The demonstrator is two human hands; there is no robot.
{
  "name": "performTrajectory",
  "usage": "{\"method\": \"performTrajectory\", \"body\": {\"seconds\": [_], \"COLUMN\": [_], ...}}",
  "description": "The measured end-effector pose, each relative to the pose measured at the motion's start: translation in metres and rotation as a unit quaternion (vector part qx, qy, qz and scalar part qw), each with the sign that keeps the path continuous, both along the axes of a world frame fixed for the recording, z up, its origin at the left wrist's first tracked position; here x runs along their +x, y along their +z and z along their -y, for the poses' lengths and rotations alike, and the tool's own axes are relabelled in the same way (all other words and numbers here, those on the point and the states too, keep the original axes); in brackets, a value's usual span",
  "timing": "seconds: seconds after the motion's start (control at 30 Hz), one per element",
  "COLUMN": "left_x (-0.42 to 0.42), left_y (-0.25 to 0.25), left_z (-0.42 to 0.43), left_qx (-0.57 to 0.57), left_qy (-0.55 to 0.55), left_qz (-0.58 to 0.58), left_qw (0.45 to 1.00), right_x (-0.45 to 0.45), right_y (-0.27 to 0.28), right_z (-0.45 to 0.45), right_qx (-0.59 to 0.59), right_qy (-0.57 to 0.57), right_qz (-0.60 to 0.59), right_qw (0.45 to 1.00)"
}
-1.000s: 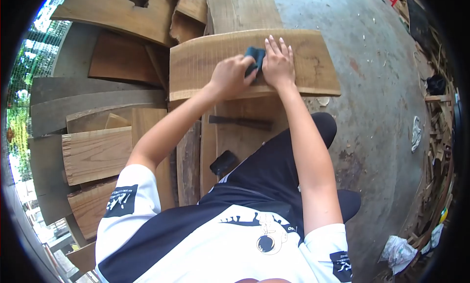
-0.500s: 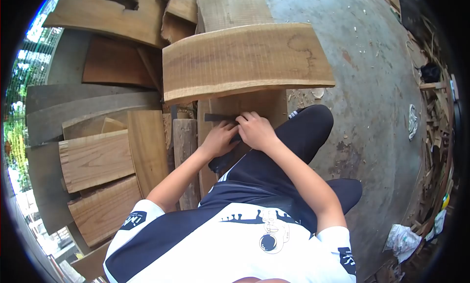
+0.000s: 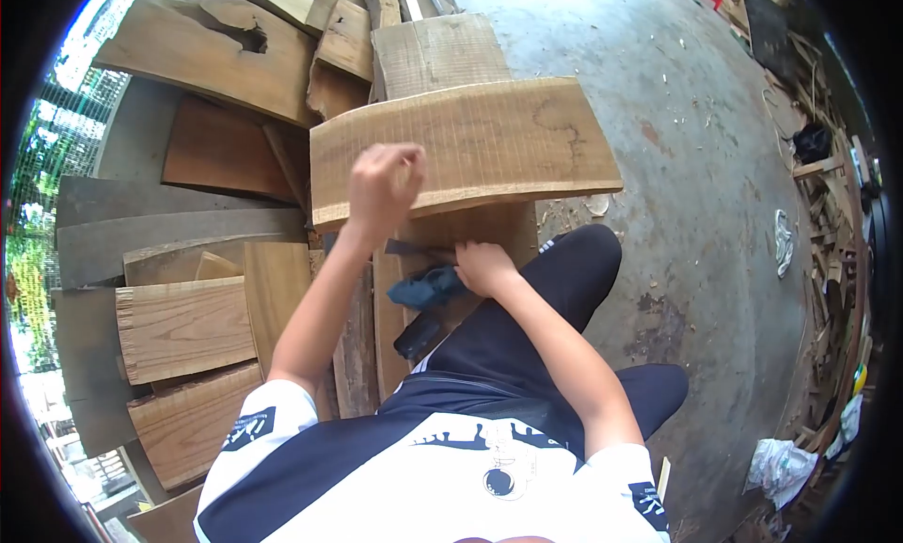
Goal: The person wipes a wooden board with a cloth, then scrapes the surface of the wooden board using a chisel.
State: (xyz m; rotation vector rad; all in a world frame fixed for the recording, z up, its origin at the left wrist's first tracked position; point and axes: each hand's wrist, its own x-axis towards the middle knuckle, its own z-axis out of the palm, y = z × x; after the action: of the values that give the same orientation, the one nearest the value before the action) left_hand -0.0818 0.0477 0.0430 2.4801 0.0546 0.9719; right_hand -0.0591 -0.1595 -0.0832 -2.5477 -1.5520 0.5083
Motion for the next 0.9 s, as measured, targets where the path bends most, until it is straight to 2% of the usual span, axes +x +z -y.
{"method": "performTrajectory", "body": {"seconds": [0.03,0.13,0.23,0.33,0.4,0.47,0.53,0.6,0.67,0.73,0.9], "left_x": [0.006,0.019,0.036,0.078,0.123,0.176,0.221,0.248,0.255,0.254,0.255], "left_y": [0.012,0.026,0.020,0.002,-0.008,-0.027,-0.044,-0.046,-0.059,-0.060,-0.062], "left_z": [-0.001,-0.010,-0.019,-0.033,-0.038,-0.049,-0.054,-0.049,-0.042,-0.031,-0.036], "left_qx": [-0.021,-0.037,-0.107,-0.145,-0.143,-0.125,-0.101,-0.074,-0.084,-0.022,-0.001], "left_qy": [0.026,0.049,0.086,0.059,0.046,0.031,0.057,0.045,0.036,-0.007,-0.011], "left_qz": [0.022,0.056,0.010,-0.079,-0.151,-0.229,-0.330,-0.375,-0.367,-0.343,-0.367], "left_qw": [0.999,0.997,0.991,0.985,0.977,0.965,0.937,0.923,0.926,0.939,0.930], "right_x": [0.000,-0.004,-0.015,-0.016,-0.017,-0.020,-0.019,-0.020,-0.019,-0.016,-0.005], "right_y": [0.021,0.088,0.151,0.179,0.180,0.171,0.160,0.154,0.147,0.141,0.145], "right_z": [0.006,0.039,0.095,0.133,0.137,0.120,0.103,0.087,0.081,0.077,0.046], "right_qx": [0.070,0.117,0.193,0.241,0.239,0.218,0.194,0.145,0.115,0.105,0.083], "right_qy": [0.010,-0.006,-0.084,-0.167,-0.186,-0.262,-0.279,-0.334,-0.314,-0.310,-0.314], "right_qz": [-0.026,-0.072,-0.105,-0.085,-0.074,-0.005,-0.001,0.013,0.013,-0.001,-0.006], "right_qw": [0.997,0.991,0.972,0.952,0.950,0.940,0.940,0.931,0.942,0.945,0.946]}}
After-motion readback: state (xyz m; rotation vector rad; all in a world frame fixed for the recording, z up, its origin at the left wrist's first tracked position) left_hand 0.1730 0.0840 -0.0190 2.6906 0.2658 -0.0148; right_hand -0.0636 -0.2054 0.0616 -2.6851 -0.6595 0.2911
